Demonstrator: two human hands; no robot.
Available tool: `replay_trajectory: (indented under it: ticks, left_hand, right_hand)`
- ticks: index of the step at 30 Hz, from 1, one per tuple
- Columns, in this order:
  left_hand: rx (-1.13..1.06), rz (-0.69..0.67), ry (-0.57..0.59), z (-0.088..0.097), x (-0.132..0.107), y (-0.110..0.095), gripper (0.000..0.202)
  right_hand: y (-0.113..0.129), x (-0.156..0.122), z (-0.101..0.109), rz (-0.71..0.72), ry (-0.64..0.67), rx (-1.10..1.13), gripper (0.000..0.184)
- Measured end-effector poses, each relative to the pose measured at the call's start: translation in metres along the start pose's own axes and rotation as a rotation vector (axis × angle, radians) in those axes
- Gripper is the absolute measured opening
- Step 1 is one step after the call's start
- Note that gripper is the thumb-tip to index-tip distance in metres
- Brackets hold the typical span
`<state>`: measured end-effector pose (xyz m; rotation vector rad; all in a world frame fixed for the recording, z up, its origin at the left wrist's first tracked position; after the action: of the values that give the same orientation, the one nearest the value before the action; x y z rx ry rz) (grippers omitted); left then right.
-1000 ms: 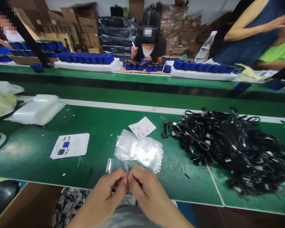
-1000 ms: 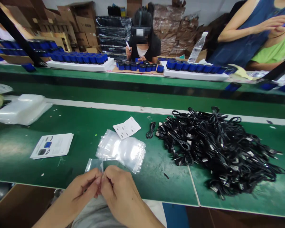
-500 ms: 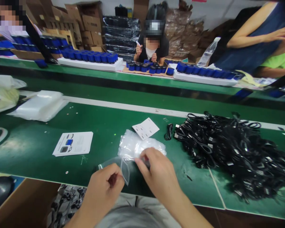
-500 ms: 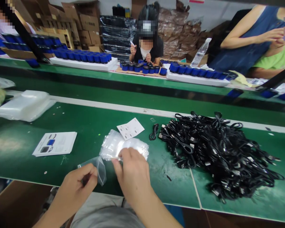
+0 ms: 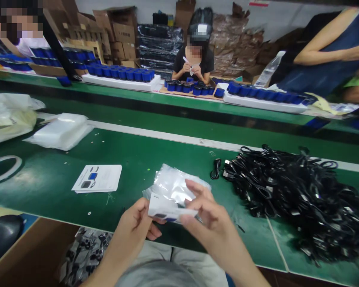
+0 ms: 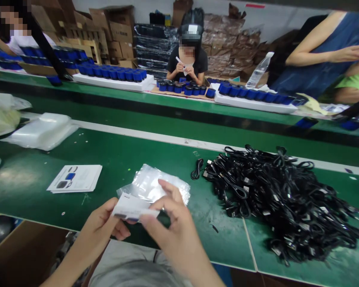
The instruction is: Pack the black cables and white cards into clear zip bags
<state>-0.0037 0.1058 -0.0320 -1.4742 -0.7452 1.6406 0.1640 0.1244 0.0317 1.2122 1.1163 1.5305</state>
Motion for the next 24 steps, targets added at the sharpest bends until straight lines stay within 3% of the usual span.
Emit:
replay_trajectory:
  ticks: [5, 7, 10, 13, 15, 17, 19, 24]
  left_hand:
    - [-0.074, -0.082, -0.026, 0.001, -0.004, -0.011, 0.027]
    - [-0.052, -0.125, -0.060, 0.001, -0.009, -0.018, 0.028]
    - [-0.009, -0.170, -0.162, 0.004, -0.018, -0.025, 0.027]
    - [0.062, -0.216, -0.216, 0.003, -0.024, -0.029, 0.027]
    - [0.169, -0.247, -0.226, 0.000, -0.025, -0.029, 0.025]
    - [0.314, -0.286, -0.244, -0.003, -0.025, -0.030, 0.023]
    - [0.419, -0.324, -0.252, -0.005, -0.026, -0.031, 0.022]
    - [0.258, -0.299, -0.173, -0.004, -0.022, -0.032, 0.027]
  right_hand:
    - [-0.045, -0.046, -0.035, -0.420, -0.027, 0.559, 0.026]
    - [-0.050, -0.050, -0.045, -0.496, -0.026, 0.712, 0.029]
    - [-0.047, -0.045, -0.043, -0.501, -0.054, 0.783, 0.030]
    - [-0.041, -0.043, -0.035, -0.455, -0.070, 0.672, 0.031]
    - [-0.038, -0.044, -0.024, -0.387, -0.105, 0.469, 0.026]
    - [-0.028, -0.044, -0.006, -0.241, -0.194, 0.201, 0.014]
    - [-0.010, -0.046, 0.005, -0.054, -0.262, -0.044, 0.022]
    - [0.026, -0.050, -0.007, 0.322, -0.129, -0.339, 0.018]
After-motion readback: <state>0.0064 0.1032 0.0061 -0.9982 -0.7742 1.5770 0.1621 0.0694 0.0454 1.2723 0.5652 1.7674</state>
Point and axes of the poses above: each hand's wrist, its own x-axis towards the middle knuckle, its own z-axis out of the back of the hand, y = z × x, the point moved 10 cm from there along x, towards the middle knuckle, and after that the axes turned 9 degrees about z, right-handed, at the moved point
